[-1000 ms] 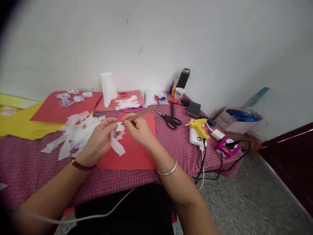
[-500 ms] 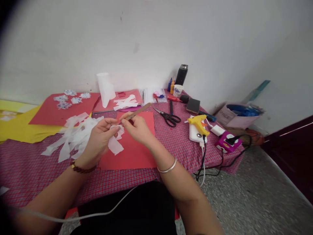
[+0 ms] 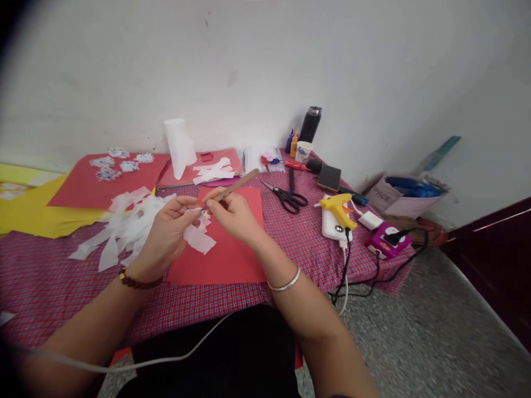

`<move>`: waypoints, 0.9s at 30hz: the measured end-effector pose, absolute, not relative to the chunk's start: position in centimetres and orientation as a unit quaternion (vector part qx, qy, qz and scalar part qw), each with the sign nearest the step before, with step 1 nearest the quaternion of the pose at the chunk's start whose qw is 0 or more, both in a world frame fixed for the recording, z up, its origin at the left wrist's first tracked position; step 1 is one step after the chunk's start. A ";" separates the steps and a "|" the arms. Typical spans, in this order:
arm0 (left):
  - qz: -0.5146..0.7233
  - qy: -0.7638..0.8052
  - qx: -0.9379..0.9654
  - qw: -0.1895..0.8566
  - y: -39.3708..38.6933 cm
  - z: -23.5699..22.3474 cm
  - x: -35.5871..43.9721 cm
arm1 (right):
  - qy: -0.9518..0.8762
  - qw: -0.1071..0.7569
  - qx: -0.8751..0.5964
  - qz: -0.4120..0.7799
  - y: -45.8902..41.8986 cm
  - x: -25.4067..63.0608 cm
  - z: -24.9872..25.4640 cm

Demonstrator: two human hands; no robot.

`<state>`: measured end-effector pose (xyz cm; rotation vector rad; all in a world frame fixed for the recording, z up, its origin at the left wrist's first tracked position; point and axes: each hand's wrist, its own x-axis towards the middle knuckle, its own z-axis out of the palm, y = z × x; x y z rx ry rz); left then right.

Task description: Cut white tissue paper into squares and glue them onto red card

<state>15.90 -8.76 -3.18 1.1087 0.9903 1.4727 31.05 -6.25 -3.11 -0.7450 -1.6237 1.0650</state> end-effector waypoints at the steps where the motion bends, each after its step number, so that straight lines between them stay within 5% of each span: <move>1: 0.611 0.410 0.457 0.499 -8.8 -3.2 15.9 | -0.671 0.513 -0.306 0.439 -6.2 31.1 -3.1; 27: 0.620 0.415 0.453 0.489 -8.8 -3.1 16.0 | -0.662 0.527 -0.284 0.451 -6.2 30.9 -3.2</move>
